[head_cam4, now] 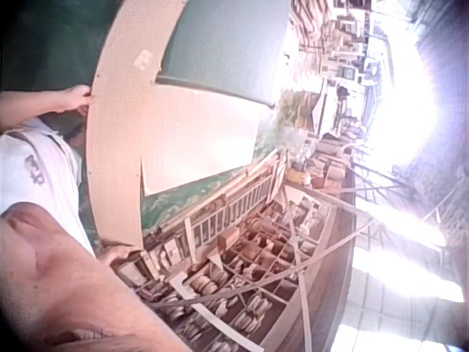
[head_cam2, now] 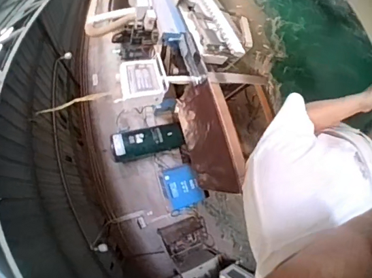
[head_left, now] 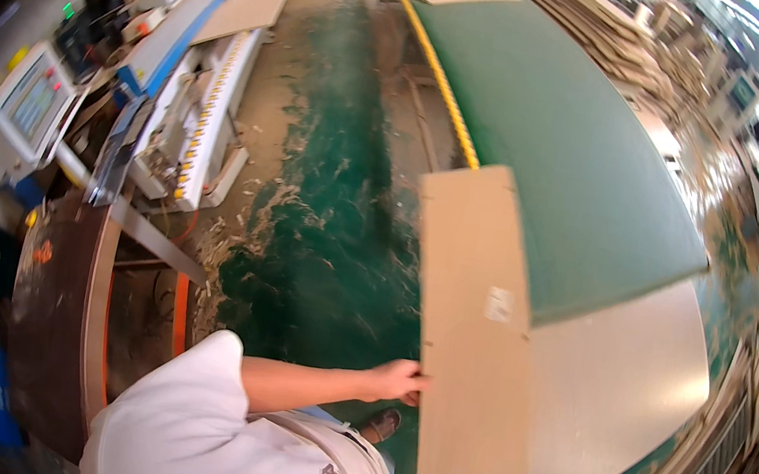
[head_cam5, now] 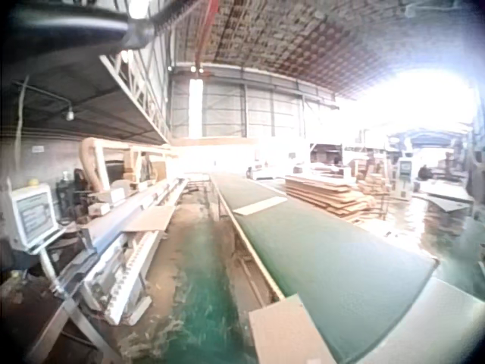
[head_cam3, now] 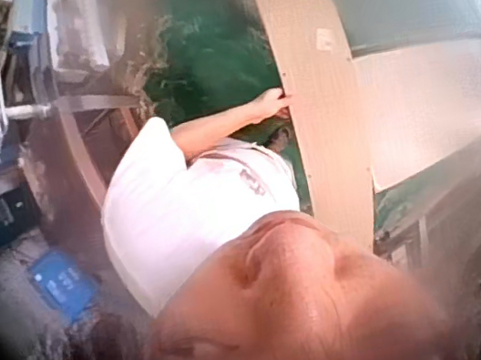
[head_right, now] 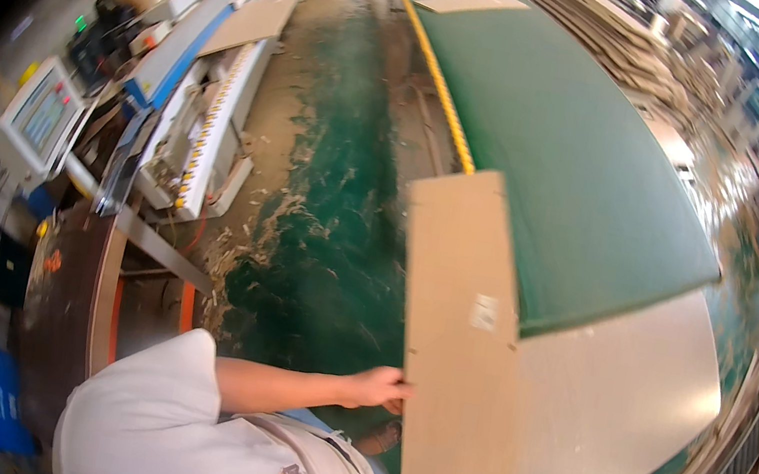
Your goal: The person picks up several wooden panels from a workbench and feeds them into a woodworking machine, then moves to a separate stack to organize larger wooden panels.
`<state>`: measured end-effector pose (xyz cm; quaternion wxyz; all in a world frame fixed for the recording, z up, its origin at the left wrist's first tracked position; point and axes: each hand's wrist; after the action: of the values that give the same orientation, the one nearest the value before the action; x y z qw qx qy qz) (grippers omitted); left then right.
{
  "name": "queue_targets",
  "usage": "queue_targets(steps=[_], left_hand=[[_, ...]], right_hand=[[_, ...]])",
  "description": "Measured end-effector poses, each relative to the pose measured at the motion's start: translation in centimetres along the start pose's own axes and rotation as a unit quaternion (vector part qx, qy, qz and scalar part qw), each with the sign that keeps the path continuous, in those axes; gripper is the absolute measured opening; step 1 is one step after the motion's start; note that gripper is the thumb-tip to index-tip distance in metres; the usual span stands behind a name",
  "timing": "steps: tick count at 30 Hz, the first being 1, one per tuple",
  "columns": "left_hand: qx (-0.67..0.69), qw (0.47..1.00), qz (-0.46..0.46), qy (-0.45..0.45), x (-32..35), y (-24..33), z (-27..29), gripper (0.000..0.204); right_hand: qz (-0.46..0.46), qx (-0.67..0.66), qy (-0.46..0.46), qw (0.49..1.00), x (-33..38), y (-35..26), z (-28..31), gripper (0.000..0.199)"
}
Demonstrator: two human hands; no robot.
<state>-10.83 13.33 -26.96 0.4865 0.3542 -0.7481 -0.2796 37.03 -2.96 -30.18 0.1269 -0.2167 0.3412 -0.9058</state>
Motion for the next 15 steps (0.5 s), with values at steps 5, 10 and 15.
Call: queue_targets(steps=[5,10,15], left_hand=[[0.185,0.948,-0.117,0.232,15.2,-2.8,16.0,0.033],[0.317,0.812,-0.264,0.413,32.4,-10.0,24.5,0.034],[0.403,0.652,-0.343,0.543,43.4,-19.9,28.5,0.033]], right_hand=[[0.155,0.040,-0.029,0.987,3.0,-10.8,-7.1,0.032],[0.270,-0.020,-0.416,0.868,19.0,-25.1,-24.4,0.073],[0.460,0.084,-0.473,0.747,45.1,-32.4,-41.6,0.061]])
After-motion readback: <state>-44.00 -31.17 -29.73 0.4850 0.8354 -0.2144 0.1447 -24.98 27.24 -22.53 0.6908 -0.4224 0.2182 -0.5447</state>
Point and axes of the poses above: each hand's wrist, its own x-axis away from the middle knuckle, its own z-axis out of the back of the hand, y = z × x, and after that the axes turned 5 degrees about x, right-handed
